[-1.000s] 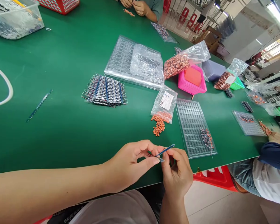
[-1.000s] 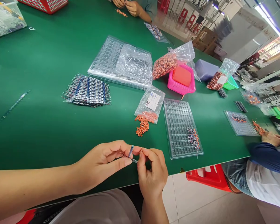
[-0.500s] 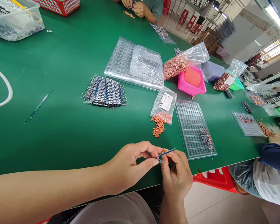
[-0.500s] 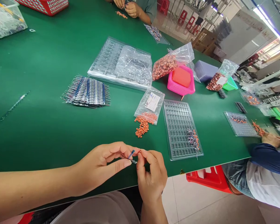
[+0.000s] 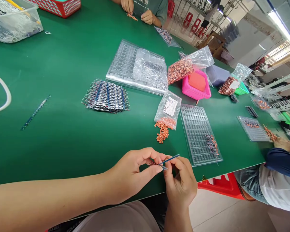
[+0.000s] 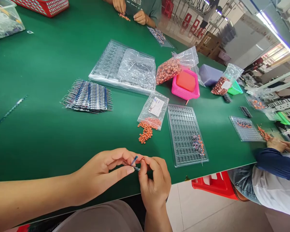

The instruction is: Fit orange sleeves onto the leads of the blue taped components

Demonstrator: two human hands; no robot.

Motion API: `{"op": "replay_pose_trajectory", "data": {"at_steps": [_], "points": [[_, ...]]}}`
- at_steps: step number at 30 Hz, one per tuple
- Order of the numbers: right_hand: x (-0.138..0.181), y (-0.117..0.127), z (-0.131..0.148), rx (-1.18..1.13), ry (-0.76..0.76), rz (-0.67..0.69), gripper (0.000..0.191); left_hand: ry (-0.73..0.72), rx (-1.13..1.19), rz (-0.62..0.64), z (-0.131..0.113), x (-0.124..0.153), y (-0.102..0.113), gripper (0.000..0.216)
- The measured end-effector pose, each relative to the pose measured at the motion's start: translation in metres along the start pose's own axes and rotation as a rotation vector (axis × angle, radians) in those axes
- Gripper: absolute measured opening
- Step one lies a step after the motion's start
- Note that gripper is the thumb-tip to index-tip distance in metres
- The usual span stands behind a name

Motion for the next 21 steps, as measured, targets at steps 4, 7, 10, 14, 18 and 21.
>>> {"op": "replay_pose_trajectory", "data": {"at_steps": [4, 7, 10, 14, 18, 21], "points": [[0.001, 0.000, 0.001, -0.009, 0.013, -0.005, 0.026, -0.004, 0.004, 0.004, 0.000, 0.000, -0.001, 0.005], [0.002, 0.000, 0.000, -0.032, 0.000, -0.007, 0.026, 0.017, 0.014, -0.008, 0.002, 0.000, 0.001, 0.006], [0.001, 0.001, -0.007, -0.123, -0.055, -0.002, 0.024, 0.074, 0.057, -0.037, 0.008, -0.001, 0.004, 0.009], [0.000, 0.001, -0.017, -0.305, -0.125, 0.033, 0.020, 0.112, 0.088, -0.084, 0.014, -0.003, 0.009, 0.013], [-0.001, -0.002, -0.021, -0.397, -0.149, 0.077, 0.018, 0.109, 0.104, -0.100, 0.015, -0.004, 0.011, 0.014], [0.000, -0.004, -0.023, -0.421, -0.161, 0.087, 0.017, 0.116, 0.099, -0.104, 0.015, -0.005, 0.011, 0.014]]}}
Point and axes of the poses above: each hand's wrist, its own x-axis away from the middle knuckle, its own y-axis out of the back of the hand, z = x × y, the point moved 10 cm from there along -x, towards the middle knuckle, and after that the axes turned 9 degrees about z, right-handed, at the moved point
